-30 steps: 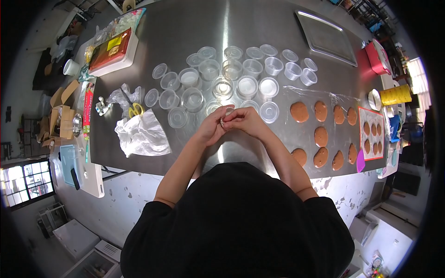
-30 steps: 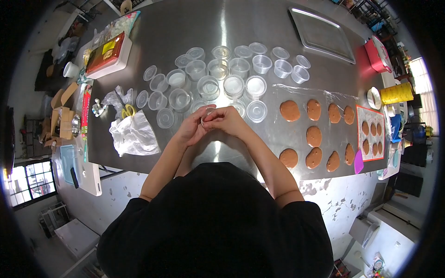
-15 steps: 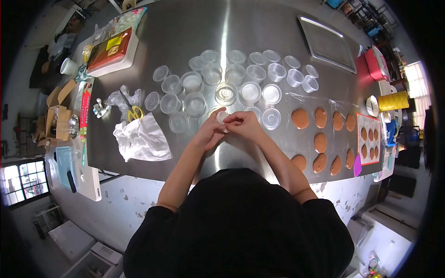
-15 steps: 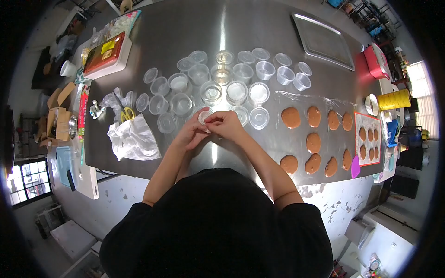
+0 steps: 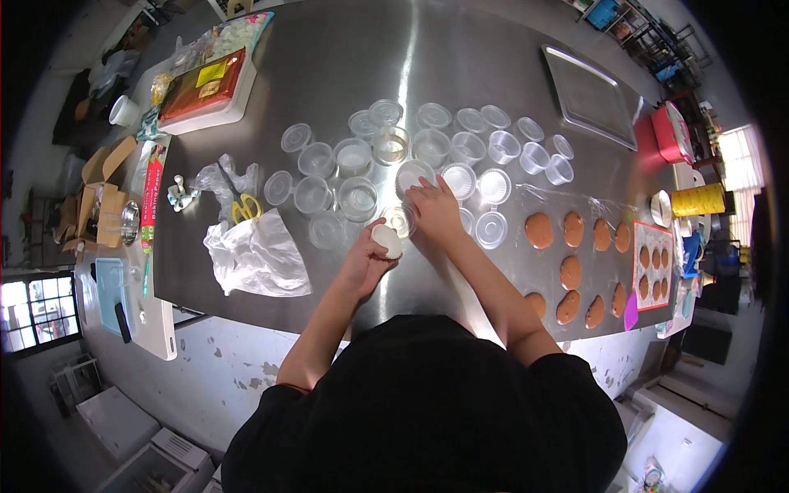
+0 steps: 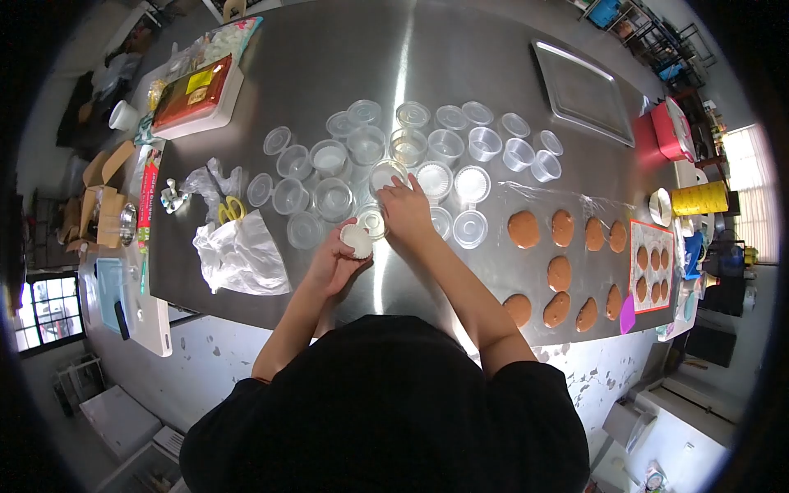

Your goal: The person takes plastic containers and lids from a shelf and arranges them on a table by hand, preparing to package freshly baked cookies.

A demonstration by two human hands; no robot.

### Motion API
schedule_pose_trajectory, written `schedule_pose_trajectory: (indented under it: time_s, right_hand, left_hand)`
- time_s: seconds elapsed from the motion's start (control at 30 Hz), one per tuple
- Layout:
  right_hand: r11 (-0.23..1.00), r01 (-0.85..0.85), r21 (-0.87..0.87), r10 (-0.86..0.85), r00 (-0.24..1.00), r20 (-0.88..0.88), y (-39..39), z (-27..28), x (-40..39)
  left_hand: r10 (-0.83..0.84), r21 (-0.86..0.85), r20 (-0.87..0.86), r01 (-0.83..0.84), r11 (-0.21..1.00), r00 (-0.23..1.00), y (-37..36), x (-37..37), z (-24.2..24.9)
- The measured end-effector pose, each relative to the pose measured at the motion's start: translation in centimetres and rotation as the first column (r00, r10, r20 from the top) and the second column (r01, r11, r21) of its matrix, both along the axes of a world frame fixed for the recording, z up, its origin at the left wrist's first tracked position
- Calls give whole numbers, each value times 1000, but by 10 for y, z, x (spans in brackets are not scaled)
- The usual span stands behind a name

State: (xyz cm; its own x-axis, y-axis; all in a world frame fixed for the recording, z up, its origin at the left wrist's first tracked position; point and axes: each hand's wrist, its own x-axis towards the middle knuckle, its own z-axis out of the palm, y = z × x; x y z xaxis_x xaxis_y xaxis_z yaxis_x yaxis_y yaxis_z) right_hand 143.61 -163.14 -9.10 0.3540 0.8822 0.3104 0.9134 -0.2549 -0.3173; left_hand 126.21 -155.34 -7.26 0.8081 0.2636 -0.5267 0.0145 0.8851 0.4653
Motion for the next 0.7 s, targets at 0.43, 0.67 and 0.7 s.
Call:
schedule_pose_trajectory:
  time_s: [0.43,0.67,0.7]
  right_hand:
    - [978,155,-141,-146,987,74,9,2,-9]
    - [981,191,-26,-185,969,162,8,-2,-15]
    - [989,151,13,-151,989,10,6,8,-18]
  left_hand:
    - [21,-44,58,-19,999,998,1,0,-2]
    - [42,-84,78,-36,996,996,-1,-2,0]
    - [47,-82,76,-41,996,996,0,-3,-1]
